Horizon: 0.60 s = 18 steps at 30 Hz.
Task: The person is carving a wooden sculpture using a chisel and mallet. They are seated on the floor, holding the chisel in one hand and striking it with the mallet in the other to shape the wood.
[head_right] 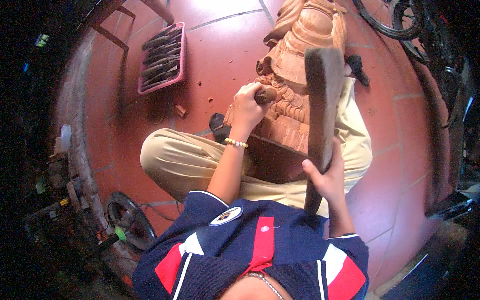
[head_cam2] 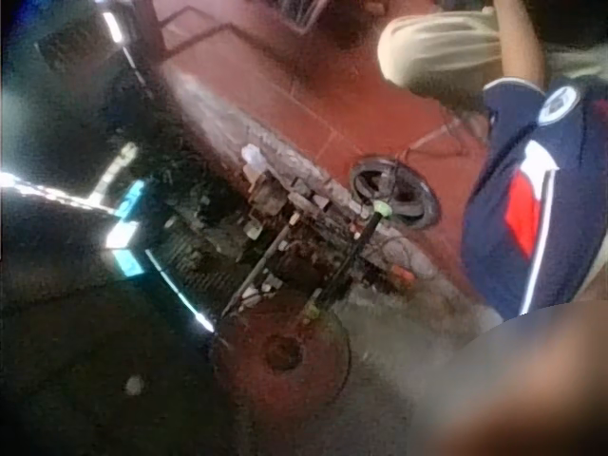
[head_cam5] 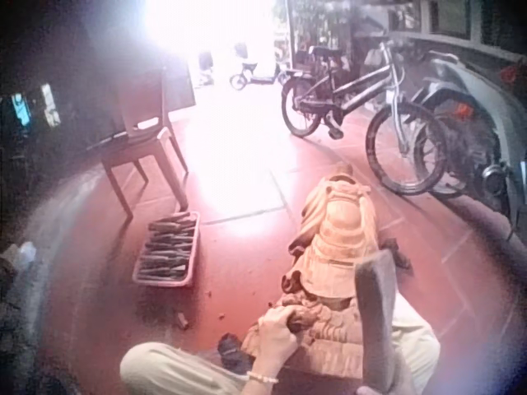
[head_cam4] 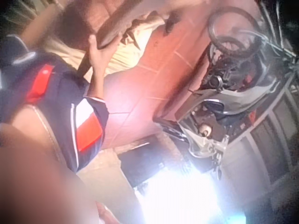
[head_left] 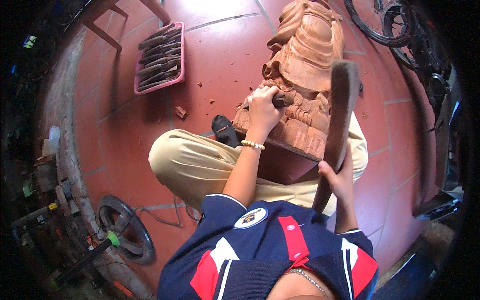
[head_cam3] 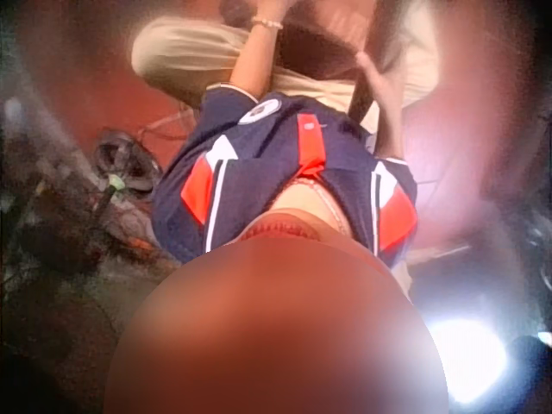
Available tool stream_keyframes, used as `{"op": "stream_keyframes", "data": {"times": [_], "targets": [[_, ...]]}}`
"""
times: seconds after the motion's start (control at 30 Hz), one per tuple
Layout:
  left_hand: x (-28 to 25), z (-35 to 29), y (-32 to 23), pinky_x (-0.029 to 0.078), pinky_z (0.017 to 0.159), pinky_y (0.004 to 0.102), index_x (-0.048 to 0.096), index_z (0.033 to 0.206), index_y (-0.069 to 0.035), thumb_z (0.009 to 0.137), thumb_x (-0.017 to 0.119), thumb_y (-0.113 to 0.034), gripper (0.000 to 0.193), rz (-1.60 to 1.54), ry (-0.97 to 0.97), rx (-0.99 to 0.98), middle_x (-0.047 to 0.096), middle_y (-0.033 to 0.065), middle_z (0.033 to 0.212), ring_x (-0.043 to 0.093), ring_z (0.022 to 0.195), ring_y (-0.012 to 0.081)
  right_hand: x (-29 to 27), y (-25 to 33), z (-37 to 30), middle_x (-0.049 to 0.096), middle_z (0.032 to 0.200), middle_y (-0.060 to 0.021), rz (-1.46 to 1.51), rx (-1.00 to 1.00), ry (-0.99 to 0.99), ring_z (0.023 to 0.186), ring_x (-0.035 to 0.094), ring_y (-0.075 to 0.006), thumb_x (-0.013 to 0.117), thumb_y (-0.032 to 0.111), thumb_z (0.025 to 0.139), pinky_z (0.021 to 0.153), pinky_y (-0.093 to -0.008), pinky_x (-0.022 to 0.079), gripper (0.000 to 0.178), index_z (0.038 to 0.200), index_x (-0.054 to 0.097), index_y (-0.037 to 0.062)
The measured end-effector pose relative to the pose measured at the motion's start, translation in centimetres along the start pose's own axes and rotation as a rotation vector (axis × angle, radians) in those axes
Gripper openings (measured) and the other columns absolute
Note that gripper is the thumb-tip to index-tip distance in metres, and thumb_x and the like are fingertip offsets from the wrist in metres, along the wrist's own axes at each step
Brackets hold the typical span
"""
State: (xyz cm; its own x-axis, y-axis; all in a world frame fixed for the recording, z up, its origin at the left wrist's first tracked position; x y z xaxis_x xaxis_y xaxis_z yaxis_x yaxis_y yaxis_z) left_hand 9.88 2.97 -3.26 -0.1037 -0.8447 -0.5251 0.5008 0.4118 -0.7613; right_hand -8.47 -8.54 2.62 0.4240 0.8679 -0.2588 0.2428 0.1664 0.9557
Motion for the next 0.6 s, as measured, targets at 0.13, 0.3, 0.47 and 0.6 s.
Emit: {"op": "stream_keyframes", "data": {"times": [0.13,0.3,0.47,0.6], "targets": [[0.2,0.3,-1.3,0.042,0.064,0.0372,0.054,0.073,-0.004,0.057,0.066,-0.012,0.022,0.016,0.037,-0.015,0.056,0.0113,0.073,0.053,0.074,0.0302,-0.8,-2.5,-1.1,0.052,0.098,-0.0128,-0.092,0.100,0.007,0.092,0.049,-0.0198,0.065,0.014,0.065,0.084,-0.0309,0.037,0.059,0.114,0.038,-0.0023],[-0.2,0.2,1.0,0.043,0.067,0.0363,0.056,0.076,-0.004,0.057,0.068,-0.014,0.025,0.124,0.036,-0.102,0.058,0.0116,0.075,0.054,0.075,0.0293,-1.0,-3.9,-1.9,0.053,0.097,-0.0127,-0.022,0.148,-0.061,0.089,0.050,-0.0190,0.065,0.015,0.065,0.081,-0.0304,0.038,0.056,0.112,0.040,-0.0030],[-0.2,0.5,4.2,0.046,0.064,0.0296,0.059,0.080,-0.001,0.062,0.065,-0.010,0.021,-0.067,-0.012,-0.249,0.062,0.0119,0.074,0.061,0.069,0.0204,-1.0,-4.8,-1.6,0.055,0.095,-0.0151,-0.103,0.099,-0.072,0.087,0.052,-0.0202,0.065,0.016,0.065,0.080,-0.0304,0.040,0.055,0.110,0.042,-0.0051],[-1.2,0.4,4.8,0.046,0.061,0.0285,0.057,0.077,-0.001,0.063,0.063,-0.010,0.017,-0.196,-0.058,-0.348,0.061,0.0118,0.069,0.061,0.065,0.0194,-0.7,-6.4,-1.6,0.054,0.101,-0.0207,-0.127,0.068,-0.063,0.096,0.052,-0.0246,0.066,0.019,0.065,0.084,-0.0321,0.038,0.062,0.113,0.039,-0.0088]]}}
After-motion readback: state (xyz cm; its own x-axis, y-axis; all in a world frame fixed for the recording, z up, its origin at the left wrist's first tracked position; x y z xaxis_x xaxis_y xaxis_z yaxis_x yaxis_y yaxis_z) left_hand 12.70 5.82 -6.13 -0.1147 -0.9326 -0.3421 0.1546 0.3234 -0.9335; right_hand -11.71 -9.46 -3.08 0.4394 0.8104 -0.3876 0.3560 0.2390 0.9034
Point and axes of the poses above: each hand's wrist, its own z-axis towards the middle knuckle, its own x-axis out of the palm, y = z × x, the point moved 3 cm from there along z, towards the middle knuckle
